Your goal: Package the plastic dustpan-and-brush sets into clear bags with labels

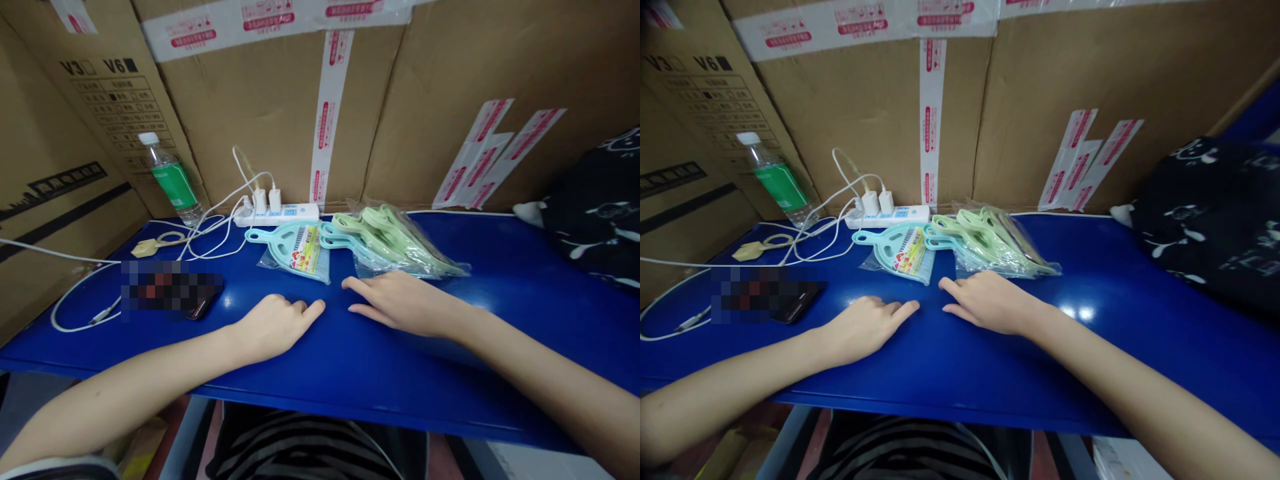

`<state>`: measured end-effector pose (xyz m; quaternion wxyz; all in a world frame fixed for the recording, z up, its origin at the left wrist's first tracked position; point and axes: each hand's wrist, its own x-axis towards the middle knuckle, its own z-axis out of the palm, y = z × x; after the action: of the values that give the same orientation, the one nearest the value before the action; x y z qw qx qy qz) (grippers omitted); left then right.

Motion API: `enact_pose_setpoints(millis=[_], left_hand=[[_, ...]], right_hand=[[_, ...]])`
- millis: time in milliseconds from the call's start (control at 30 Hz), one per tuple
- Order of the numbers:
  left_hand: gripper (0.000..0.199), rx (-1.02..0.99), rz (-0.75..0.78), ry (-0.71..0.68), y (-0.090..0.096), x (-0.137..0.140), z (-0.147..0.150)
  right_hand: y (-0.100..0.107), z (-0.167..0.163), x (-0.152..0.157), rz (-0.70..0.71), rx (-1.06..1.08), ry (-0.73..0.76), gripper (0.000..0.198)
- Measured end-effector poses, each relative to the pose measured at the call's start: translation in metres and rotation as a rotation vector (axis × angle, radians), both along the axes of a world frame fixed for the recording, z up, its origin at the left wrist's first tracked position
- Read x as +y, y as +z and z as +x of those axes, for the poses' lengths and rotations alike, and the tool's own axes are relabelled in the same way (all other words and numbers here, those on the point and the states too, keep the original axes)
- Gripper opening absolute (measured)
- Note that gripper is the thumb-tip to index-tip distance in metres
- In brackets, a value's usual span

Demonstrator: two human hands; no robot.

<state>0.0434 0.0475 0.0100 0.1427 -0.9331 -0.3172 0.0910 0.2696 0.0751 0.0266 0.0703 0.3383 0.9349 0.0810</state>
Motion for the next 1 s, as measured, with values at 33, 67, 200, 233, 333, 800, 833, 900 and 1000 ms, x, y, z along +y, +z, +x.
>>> enact_pose_setpoints(millis=[33,67,200,233,333,800,833,900,1000], left_hand=[[0.039,-0.002,-0.004,-0.001,0.0001,-0.0001,-0.0001],[0.039,-0.005,-0.008,-0.001,0.0,-0.0001,-0.0003],[0.039,-0.028,-0.018,-0.004,-0.0008,-0.0002,-0.0007],[0.038,-0.031,-0.019,-0.004,-0.0009,-0.0002,-0.0007],[0.038,-0.016,-0.02,-0.006,-0.0004,0.0002,-0.0004],[0.038,0.047,-0.009,-0.008,0.0022,0.0,0.0001],[0.038,0.044,-0.008,-0.011,0.0024,0.0001,0.0],[0.037,0.04,-0.004,-0.015,0.0024,0.0003,-0.0001],[0.037,0.037,0.005,-0.02,0.0015,0.0002,-0.0005]], right_hand=[[-0.0001,0.0002,0.0001,0.001,0.002,0.0,0.024],[-0.0004,0.0006,0.0002,0.004,0.008,0.003,0.024],[-0.0028,0.0025,0.0008,0.024,0.038,0.024,0.022],[-0.0032,0.0028,0.0009,0.027,0.039,0.029,0.022],[-0.0029,0.0022,0.0005,0.024,0.032,0.029,0.022],[0.0017,-0.0013,-0.0012,-0.022,-0.024,-0.02,0.024],[0.0016,-0.0014,-0.0012,-0.027,-0.027,-0.021,0.024],[0.0018,-0.0014,-0.0012,-0.035,-0.031,-0.023,0.024],[0.0021,-0.0008,-0.0011,-0.04,-0.028,-0.019,0.024]])
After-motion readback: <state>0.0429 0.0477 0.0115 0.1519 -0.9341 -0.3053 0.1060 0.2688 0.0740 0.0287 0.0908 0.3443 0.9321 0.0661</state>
